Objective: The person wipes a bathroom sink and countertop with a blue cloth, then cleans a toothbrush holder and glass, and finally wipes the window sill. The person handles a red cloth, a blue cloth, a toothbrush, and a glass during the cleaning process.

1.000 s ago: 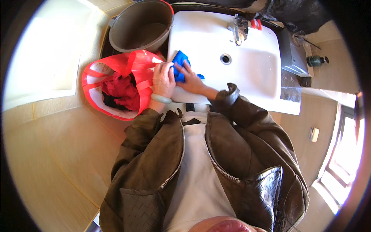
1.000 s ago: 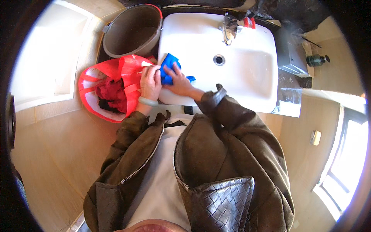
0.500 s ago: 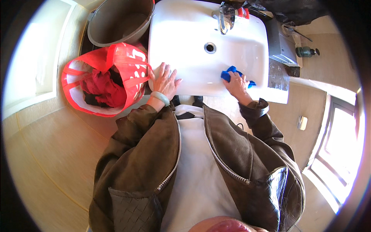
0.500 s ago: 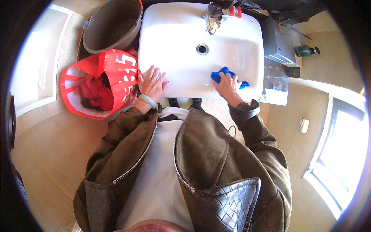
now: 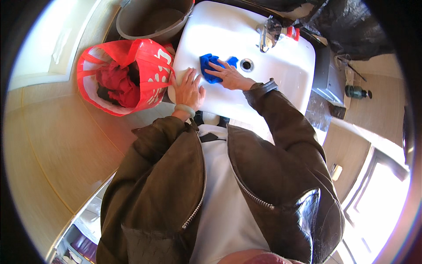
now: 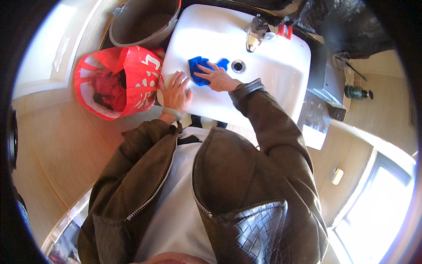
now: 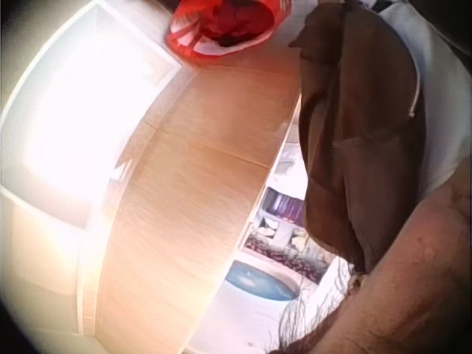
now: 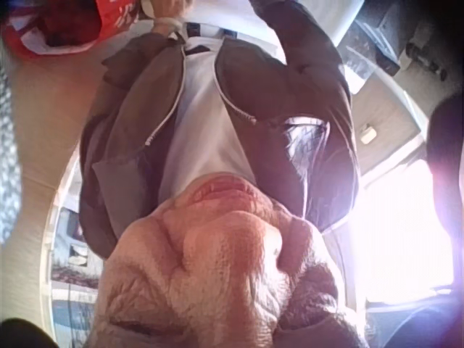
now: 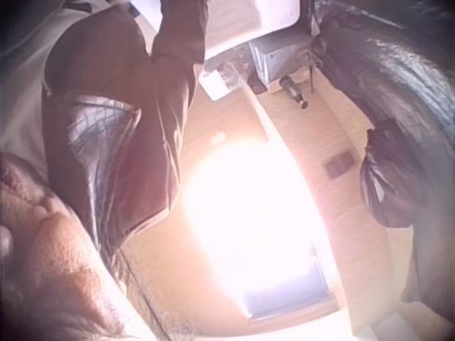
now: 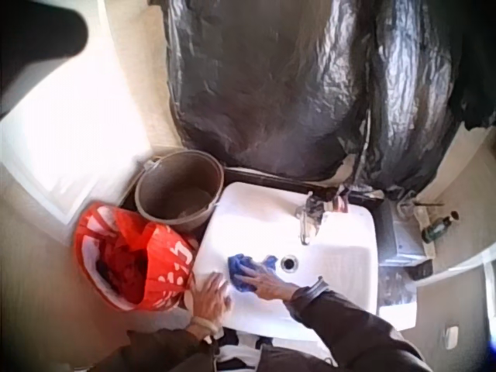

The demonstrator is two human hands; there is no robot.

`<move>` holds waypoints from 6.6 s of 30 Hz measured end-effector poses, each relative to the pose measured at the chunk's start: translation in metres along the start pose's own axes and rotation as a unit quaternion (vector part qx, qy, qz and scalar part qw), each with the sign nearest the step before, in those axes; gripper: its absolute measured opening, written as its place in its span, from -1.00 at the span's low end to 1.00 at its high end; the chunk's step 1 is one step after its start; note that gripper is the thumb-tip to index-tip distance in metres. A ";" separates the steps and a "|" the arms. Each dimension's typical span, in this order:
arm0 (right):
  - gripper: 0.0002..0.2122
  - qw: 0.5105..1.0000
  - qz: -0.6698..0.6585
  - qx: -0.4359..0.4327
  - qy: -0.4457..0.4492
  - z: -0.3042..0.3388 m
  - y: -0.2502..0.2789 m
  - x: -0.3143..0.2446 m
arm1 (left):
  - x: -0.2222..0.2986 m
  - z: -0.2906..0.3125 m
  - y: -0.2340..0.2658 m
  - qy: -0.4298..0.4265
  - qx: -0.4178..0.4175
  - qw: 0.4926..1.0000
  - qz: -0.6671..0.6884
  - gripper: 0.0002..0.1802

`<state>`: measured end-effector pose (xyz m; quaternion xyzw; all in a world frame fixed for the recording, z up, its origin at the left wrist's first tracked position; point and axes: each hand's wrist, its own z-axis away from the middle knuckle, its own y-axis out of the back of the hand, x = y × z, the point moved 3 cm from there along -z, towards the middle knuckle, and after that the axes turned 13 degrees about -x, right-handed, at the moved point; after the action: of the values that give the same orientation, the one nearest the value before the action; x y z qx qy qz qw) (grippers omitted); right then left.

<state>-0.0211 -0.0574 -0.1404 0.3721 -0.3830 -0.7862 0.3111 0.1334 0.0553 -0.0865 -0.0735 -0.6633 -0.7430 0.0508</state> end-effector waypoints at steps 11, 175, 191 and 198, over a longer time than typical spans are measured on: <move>-0.37 0.992 -0.060 0.080 -0.083 0.010 -0.065 0.025 | -0.002 0.001 -0.001 0.001 0.015 1.000 0.015 -0.68; -0.71 0.851 -0.167 0.178 -0.465 0.193 -0.026 -0.052 | 0.024 -0.004 0.017 -0.225 0.039 0.974 0.010 -0.91; -0.61 0.741 0.008 0.408 -0.534 0.274 -0.080 -0.024 | 0.055 -0.037 0.094 -0.204 -0.212 0.931 -0.218 -0.59; -0.56 0.685 0.016 0.475 -0.552 0.250 -0.080 -0.057 | 0.074 -0.044 0.076 -0.266 -0.234 0.923 -0.147 -0.48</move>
<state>-0.2136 0.1204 -0.0798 -0.0380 -0.8133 -0.5575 -0.1624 0.0721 0.0045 -0.0037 -0.1803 -0.4631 -0.8292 -0.2560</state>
